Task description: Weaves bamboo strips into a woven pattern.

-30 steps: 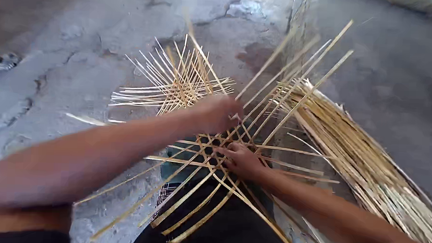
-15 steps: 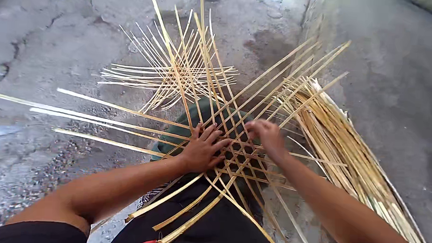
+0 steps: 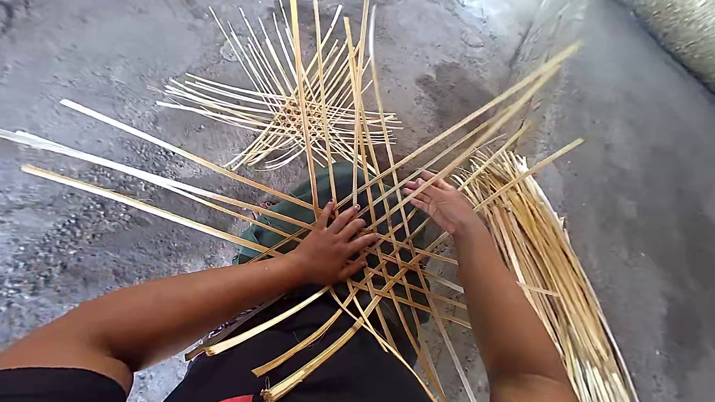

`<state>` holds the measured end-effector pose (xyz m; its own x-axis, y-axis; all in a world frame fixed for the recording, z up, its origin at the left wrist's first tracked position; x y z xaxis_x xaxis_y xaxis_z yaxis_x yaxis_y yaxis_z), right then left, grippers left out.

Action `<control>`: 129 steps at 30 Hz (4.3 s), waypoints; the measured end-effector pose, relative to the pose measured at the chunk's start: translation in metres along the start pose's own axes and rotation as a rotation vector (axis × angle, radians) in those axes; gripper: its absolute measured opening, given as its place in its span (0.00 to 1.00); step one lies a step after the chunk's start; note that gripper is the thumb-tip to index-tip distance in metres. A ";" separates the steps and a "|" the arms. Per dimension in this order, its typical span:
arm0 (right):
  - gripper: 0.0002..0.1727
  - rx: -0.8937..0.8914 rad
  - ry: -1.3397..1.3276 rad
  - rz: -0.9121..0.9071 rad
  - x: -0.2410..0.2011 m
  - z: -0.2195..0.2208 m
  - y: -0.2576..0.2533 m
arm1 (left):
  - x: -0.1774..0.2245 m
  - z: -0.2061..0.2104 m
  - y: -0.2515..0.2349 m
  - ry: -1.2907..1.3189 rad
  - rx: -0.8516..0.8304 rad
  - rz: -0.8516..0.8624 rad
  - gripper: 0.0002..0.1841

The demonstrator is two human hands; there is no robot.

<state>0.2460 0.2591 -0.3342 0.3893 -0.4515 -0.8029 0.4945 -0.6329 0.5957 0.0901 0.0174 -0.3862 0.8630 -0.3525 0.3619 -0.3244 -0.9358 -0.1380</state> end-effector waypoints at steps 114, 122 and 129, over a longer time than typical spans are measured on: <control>0.19 0.492 1.006 -0.899 0.099 0.119 0.056 | -0.082 -0.059 -0.061 0.174 0.412 -0.667 0.25; 0.19 0.469 1.040 -0.889 0.099 0.115 0.054 | -0.101 -0.029 -0.053 0.409 0.641 -0.619 0.14; 0.19 0.443 0.936 -0.876 0.098 0.112 0.054 | -0.107 -0.028 -0.053 0.498 0.702 -0.625 0.15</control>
<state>0.2235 0.1104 -0.3834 0.5441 0.6818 -0.4889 0.6303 -0.7168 -0.2982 0.0040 0.1047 -0.3921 0.4919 0.0802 0.8669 0.5548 -0.7963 -0.2411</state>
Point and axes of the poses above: each hand's wrist, its own y-axis away from the middle knuckle, its own z-axis out of the palm, x = y × z, the point moved 2 cm from there along -y, towards the middle knuckle, and after that the axes turned 9 degrees about z, right-handed, at the moved point
